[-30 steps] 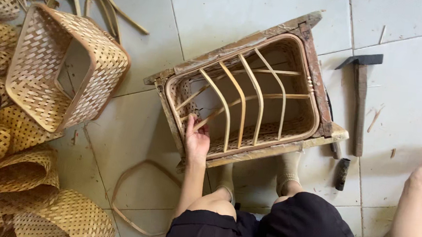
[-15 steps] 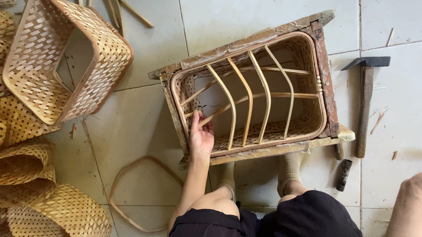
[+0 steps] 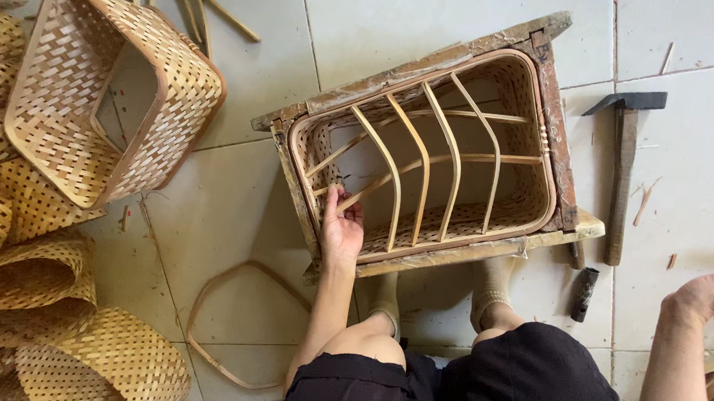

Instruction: The person assembles a rectangular woven basket frame by inserting thin wooden strips into a wooden jig. They use a hammer to tap the strips into place, apply glue to joints, and trim excess material with scissors. The person repeatedly adjusts and secures the strips to form the basket's structure.

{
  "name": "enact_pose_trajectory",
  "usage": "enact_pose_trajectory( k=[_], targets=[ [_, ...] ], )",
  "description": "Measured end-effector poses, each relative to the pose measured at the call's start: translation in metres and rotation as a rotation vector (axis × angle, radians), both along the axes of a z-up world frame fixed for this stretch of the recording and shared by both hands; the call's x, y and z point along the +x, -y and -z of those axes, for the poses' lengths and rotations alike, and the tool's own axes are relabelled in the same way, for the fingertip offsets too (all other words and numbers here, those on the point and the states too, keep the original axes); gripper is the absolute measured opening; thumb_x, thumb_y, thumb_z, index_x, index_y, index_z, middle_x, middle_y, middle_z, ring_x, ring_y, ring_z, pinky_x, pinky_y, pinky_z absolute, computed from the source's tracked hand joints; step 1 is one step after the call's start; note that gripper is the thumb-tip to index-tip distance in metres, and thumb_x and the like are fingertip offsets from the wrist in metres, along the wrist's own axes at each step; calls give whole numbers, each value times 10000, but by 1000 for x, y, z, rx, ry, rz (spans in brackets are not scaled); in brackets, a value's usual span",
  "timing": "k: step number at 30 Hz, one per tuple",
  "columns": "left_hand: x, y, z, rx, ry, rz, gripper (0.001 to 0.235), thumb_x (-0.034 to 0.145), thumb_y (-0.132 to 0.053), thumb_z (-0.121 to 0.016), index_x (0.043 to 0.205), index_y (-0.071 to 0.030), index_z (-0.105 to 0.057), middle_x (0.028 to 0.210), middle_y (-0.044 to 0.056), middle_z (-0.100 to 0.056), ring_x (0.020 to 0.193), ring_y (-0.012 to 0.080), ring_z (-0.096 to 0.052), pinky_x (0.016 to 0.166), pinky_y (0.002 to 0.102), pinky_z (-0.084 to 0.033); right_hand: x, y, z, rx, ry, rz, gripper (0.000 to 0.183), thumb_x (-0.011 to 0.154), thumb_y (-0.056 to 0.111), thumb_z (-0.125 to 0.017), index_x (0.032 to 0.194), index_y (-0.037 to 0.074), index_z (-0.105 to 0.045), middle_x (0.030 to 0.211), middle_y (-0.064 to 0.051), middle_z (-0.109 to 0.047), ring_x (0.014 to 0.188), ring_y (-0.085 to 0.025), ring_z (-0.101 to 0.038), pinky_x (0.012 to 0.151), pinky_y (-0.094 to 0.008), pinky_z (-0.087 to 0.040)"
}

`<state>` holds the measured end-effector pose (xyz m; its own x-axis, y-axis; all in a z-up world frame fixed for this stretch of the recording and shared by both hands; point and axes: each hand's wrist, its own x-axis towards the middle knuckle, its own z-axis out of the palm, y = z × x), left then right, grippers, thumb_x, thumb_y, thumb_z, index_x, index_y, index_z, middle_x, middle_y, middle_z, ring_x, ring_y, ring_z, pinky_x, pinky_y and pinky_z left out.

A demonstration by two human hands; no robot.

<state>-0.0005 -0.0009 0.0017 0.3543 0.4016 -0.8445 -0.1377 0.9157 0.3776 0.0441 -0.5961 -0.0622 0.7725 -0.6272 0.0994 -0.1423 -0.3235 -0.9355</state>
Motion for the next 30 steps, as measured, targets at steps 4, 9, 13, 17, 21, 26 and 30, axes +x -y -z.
enact_pose_trajectory(
  k=[4, 9, 13, 17, 21, 26, 30],
  targets=[
    [1, 0, -1, -5, 4, 13, 221, 795, -215, -857, 963, -120, -749, 942, -11, -730, 918, 122, -628, 853, 272, -519, 1, 1, 5, 4, -34, -4, 235, 1189, 146, -430, 1292, 68, -627, 1186, 25, -643, 1087, -88, -584, 968, -291, -448],
    [1, 0, -3, 7, -10, 50, 235, 790, -226, -866, 961, -118, -746, 959, -4, -723, 944, 141, -619, 868, 286, -516, 1, 5, 11, 4, -46, -6, 251, 1185, 130, -424, 1299, 55, -634, 1240, 18, -659, 1103, -88, -598, 961, -282, -456],
    [2, 2, -3, -19, -76, 108, 258, 789, -252, -865, 981, -120, -754, 977, 15, -728, 946, 159, -601, 863, 285, -508, 7, -7, 0, -22, 27, 5, 256, 1169, 124, -458, 1300, 16, -649, 1224, -41, -679, 1123, -146, -624, 1021, -316, -488],
    [2, 5, 0, -32, -19, 185, 328, 764, -264, -837, 1048, -129, -744, 1047, 13, -736, 963, 162, -613, 853, 301, -514, 24, -72, -41, -82, 267, -268, 155, 1172, 89, -474, 1268, 22, -574, 1241, -97, -638, 1145, -188, -615, 1049, -327, -510],
    [1, 6, 5, -8, 124, 196, 335, 818, -265, -836, 1091, -136, -692, 1126, 11, -712, 1013, 172, -613, 880, 315, -527, 45, -212, -103, -279, 246, -893, 193, 1104, 37, -477, 1246, 63, -605, 1244, -99, -656, 1178, -231, -624, 1081, -380, -498],
    [-4, 2, 11, -40, 333, 227, 320, 879, -281, -798, 1118, -108, -675, 1154, 99, -689, 1075, 250, -609, 965, 405, -502, 67, -427, -138, -720, 315, -1465, 525, 792, 183, -698, 1316, 162, -660, 1286, -79, -697, 1213, -276, -616, 1064, -475, -389],
    [-5, 1, 22, -293, 475, 52, 452, 908, -203, -704, 1314, -23, -621, 1323, 116, -648, 1231, 217, -596, 1139, 410, -444, 71, -485, -138, -899, 254, -1572, 439, 824, 177, -755, 1247, 76, -692, 1046, -68, -749, 1023, -238, -628, 1011, -399, -436]
  ],
)
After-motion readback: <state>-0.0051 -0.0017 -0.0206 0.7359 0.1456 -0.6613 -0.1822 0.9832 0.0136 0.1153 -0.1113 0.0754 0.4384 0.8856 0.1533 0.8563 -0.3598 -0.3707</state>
